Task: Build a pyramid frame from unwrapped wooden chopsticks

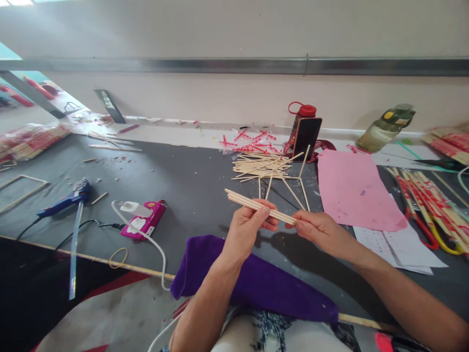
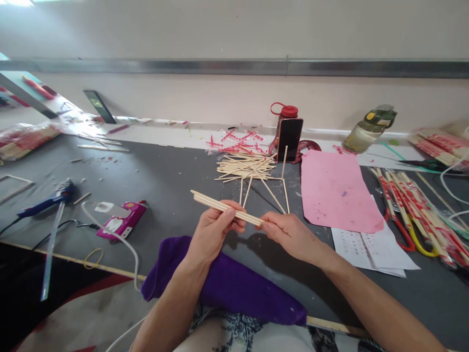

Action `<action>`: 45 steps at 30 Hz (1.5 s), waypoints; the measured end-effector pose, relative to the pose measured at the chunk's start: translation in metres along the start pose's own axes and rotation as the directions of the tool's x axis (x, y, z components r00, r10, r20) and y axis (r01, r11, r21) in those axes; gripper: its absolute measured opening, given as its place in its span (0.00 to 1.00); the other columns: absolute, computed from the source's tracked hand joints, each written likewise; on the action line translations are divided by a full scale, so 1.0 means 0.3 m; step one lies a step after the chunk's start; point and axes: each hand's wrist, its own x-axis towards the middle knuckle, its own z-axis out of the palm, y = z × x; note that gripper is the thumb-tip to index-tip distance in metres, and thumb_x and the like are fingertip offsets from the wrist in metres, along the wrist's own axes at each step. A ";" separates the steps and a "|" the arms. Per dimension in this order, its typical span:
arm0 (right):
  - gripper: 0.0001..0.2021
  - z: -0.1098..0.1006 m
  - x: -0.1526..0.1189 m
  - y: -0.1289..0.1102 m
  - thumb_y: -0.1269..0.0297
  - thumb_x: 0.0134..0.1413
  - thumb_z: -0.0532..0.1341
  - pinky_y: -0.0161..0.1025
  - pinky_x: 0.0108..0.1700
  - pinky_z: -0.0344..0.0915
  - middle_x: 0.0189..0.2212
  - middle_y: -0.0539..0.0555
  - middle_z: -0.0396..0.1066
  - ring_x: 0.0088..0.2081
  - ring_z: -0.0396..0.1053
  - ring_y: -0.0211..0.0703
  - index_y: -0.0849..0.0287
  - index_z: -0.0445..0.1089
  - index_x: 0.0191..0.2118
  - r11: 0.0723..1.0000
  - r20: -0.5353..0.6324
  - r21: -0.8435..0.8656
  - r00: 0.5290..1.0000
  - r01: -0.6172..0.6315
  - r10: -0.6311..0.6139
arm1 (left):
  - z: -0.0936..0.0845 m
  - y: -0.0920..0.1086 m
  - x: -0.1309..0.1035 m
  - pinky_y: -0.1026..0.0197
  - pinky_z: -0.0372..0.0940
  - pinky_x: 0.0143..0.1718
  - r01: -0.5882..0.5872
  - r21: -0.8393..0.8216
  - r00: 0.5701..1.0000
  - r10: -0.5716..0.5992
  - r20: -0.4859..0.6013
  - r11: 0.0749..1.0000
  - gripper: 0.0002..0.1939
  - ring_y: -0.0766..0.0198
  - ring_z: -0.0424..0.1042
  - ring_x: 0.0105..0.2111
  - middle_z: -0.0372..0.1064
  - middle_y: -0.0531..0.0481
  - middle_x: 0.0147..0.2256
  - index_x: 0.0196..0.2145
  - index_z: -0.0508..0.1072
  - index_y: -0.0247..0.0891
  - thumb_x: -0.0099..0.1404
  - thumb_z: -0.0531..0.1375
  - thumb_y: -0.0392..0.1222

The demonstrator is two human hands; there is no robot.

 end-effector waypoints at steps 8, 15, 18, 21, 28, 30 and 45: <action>0.22 -0.012 -0.008 0.052 0.46 0.62 0.48 0.32 0.24 0.48 0.21 0.46 0.54 0.22 0.51 0.33 0.61 0.68 0.38 0.985 0.037 0.167 0.998 -0.046 0.040 | -0.020 0.021 0.012 0.69 0.69 0.22 -0.115 -0.104 0.988 0.103 -0.118 0.988 0.14 0.71 0.69 0.24 0.70 0.51 0.31 0.41 0.72 0.36 0.59 0.62 0.44; 0.22 -0.035 -0.005 0.051 0.47 0.62 0.48 0.33 0.24 0.47 0.19 0.45 0.52 0.21 0.49 0.32 0.61 0.68 0.37 0.974 0.086 0.224 0.996 -0.037 0.018 | -0.015 0.044 0.019 0.69 0.69 0.21 -0.153 -0.094 0.977 0.136 -0.166 0.984 0.11 0.72 0.68 0.22 0.68 0.53 0.26 0.33 0.71 0.35 0.57 0.64 0.45; 0.23 -0.031 -0.004 0.045 0.46 0.61 0.49 0.32 0.23 0.46 0.19 0.44 0.51 0.20 0.48 0.31 0.62 0.68 0.37 0.958 0.098 0.280 0.994 -0.063 0.036 | -0.009 0.051 0.020 0.69 0.69 0.21 -0.168 -0.079 0.975 0.154 -0.158 0.983 0.11 0.72 0.68 0.22 0.68 0.53 0.25 0.32 0.71 0.35 0.56 0.64 0.45; 0.23 -0.024 -0.004 0.037 0.45 0.61 0.49 0.32 0.22 0.45 0.18 0.44 0.50 0.20 0.47 0.31 0.62 0.68 0.38 0.947 0.107 0.311 0.993 -0.079 0.047 | -0.005 0.057 0.025 0.70 0.68 0.20 -0.189 -0.067 0.971 0.177 -0.158 0.980 0.11 0.72 0.67 0.21 0.68 0.54 0.25 0.32 0.71 0.35 0.57 0.64 0.45; 0.21 -0.022 -0.003 0.019 0.50 0.62 0.50 0.32 0.23 0.51 0.23 0.47 0.61 0.22 0.56 0.33 0.58 0.64 0.52 0.968 -0.066 0.251 0.998 0.004 0.013 | -0.011 0.063 0.041 0.70 0.69 0.20 -0.240 -0.066 0.956 0.224 -0.192 0.969 0.11 0.72 0.68 0.21 0.69 0.53 0.26 0.33 0.71 0.35 0.57 0.64 0.45; 0.19 -0.026 -0.005 0.017 0.51 0.62 0.50 0.32 0.26 0.54 0.26 0.48 0.64 0.24 0.59 0.34 0.57 0.64 0.52 0.987 -0.111 0.154 0.993 0.048 -0.031 | -0.015 0.066 0.045 0.70 0.68 0.20 -0.254 -0.070 0.948 0.234 -0.215 0.965 0.12 0.73 0.68 0.21 0.69 0.54 0.27 0.33 0.71 0.35 0.56 0.65 0.46; 0.21 -0.012 -0.009 0.024 0.46 0.60 0.51 0.32 0.22 0.45 0.18 0.43 0.49 0.19 0.47 0.31 0.61 0.66 0.36 0.924 0.037 0.377 0.998 -0.061 0.051 | 0.027 0.067 0.011 0.69 0.69 0.21 -0.124 -0.061 0.992 0.122 -0.045 0.990 0.10 0.72 0.66 0.21 0.65 0.54 0.21 0.33 0.74 0.34 0.58 0.63 0.44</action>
